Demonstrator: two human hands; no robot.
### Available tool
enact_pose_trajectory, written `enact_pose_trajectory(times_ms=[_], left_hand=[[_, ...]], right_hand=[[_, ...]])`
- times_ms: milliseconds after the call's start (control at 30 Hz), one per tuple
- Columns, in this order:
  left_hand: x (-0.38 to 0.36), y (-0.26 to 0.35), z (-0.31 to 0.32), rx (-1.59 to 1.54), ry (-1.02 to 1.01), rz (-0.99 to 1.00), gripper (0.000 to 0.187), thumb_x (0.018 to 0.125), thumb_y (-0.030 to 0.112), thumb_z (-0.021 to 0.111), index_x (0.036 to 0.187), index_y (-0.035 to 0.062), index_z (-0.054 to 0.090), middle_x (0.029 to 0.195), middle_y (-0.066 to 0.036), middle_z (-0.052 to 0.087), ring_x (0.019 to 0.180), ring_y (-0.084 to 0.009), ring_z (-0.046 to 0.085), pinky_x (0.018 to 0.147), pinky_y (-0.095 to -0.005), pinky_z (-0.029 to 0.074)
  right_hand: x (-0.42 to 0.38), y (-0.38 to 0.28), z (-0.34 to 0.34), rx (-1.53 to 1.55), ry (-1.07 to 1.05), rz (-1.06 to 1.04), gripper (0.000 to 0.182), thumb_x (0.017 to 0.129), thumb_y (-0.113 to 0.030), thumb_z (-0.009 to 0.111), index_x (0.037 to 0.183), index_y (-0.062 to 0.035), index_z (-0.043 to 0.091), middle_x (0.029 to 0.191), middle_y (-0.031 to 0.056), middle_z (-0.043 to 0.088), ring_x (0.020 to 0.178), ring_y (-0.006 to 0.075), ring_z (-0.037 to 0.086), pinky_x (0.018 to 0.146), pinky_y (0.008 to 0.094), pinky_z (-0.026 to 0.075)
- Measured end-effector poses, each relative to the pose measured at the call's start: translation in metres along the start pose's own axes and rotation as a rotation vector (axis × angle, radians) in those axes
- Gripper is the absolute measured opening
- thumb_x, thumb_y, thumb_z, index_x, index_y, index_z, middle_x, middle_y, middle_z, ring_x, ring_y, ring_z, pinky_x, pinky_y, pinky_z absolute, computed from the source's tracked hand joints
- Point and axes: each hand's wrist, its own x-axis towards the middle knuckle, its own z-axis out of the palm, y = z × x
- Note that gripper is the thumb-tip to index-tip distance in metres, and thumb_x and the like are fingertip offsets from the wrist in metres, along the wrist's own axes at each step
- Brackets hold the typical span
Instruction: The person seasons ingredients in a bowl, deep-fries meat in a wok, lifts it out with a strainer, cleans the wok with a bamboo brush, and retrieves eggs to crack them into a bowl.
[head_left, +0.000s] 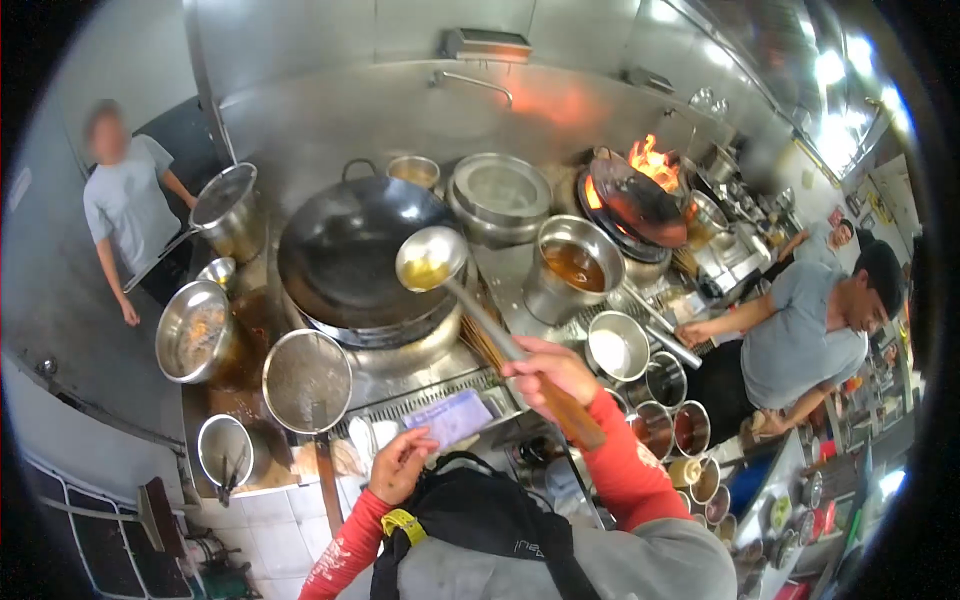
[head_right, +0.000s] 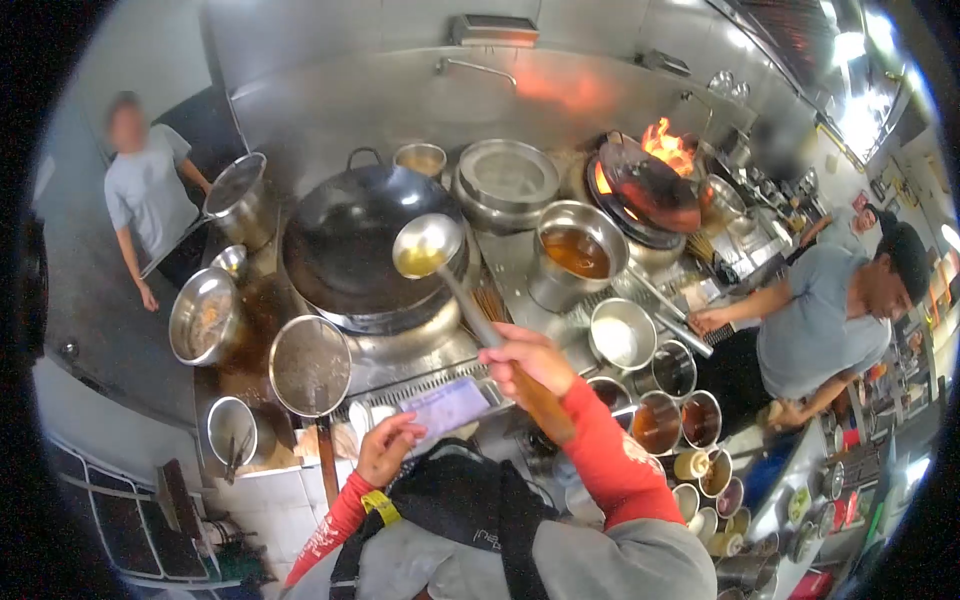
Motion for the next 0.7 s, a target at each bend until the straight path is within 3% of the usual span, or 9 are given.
enact_pose_trajectory(times_ms=[133,233,333,467,533,667,700], left_hand=[[-0.009,0.0,-0.016,-0.009,0.035,0.029,0.034,0.095,0.009,0.053,0.127,0.0002,0.052,0.106,-0.012,0.067,0.097,-0.0162,0.062,0.088,-0.0292,0.048],[-0.019,0.007,-0.03,-0.03,0.066,0.026,0.033,0.095,0.009,0.053,0.127,0.0,0.052,0.105,-0.011,0.067,0.097,-0.016,0.062,0.088,-0.0292,0.048],[-0.032,0.001,-0.047,-0.028,0.093,0.026,0.033,0.095,0.007,0.052,0.127,-0.0005,0.051,0.104,-0.01,0.068,0.098,-0.0152,0.062,0.088,-0.0284,0.048],[-0.041,0.004,-0.057,-0.016,0.073,0.005,0.033,0.095,0.005,0.052,0.127,-0.0016,0.051,0.105,-0.012,0.068,0.098,-0.0149,0.062,0.088,-0.0282,0.048],[-0.029,-0.009,-0.054,-0.02,-0.023,-0.014,0.034,0.094,0.006,0.053,0.127,-0.0022,0.05,0.105,-0.013,0.067,0.097,-0.0154,0.062,0.088,-0.0283,0.048],[-0.014,-0.02,-0.046,-0.018,-0.213,-0.086,0.038,0.092,0.012,0.057,0.126,-0.0041,0.051,0.104,-0.015,0.067,0.094,-0.0174,0.062,0.084,-0.0286,0.048],[-0.006,-0.021,-0.038,0.002,-0.305,-0.091,0.037,0.092,0.011,0.057,0.125,-0.004,0.051,0.104,-0.015,0.067,0.094,-0.0175,0.063,0.084,-0.0287,0.048]], right_hand=[[0.117,0.015,0.0,0.139,-0.186,0.118,0.048,0.086,0.0,0.056,0.132,0.0012,0.043,0.085,0.011,0.06,0.055,0.0111,0.053,0.043,0.025,0.043],[0.167,0.027,0.002,-0.057,-0.067,0.029,0.052,0.085,0.0,0.056,0.135,0.0026,0.04,0.076,0.0099,0.059,0.052,0.0125,0.052,0.042,0.027,0.045],[0.168,0.054,0.008,-0.492,0.162,-0.192,0.057,0.084,-0.001,0.058,0.137,0.0031,0.039,0.069,0.0083,0.057,0.05,0.0149,0.054,0.042,0.0297,0.044],[0.142,0.079,0.002,-1.085,0.193,-0.326,0.066,0.076,0.002,0.059,0.139,0.0044,0.039,0.082,0.0112,0.066,0.055,0.0212,0.061,0.051,0.0344,0.052],[0.139,0.094,-0.003,-1.532,0.195,-0.222,0.062,0.074,-0.005,0.062,0.134,0.0009,0.047,0.104,0.0204,0.062,0.089,0.0333,0.06,0.079,0.0423,0.048],[0.138,0.137,-0.006,-1.783,0.314,-0.328,0.075,0.072,-0.01,0.067,0.141,-0.0047,0.039,0.117,0.0287,0.056,0.094,0.0416,0.063,0.078,0.0489,0.052],[0.126,0.134,0.004,-1.789,0.352,-0.303,0.075,0.076,-0.01,0.064,0.144,-0.0045,0.033,0.107,0.0279,0.059,0.09,0.0402,0.064,0.074,0.0468,0.053]])
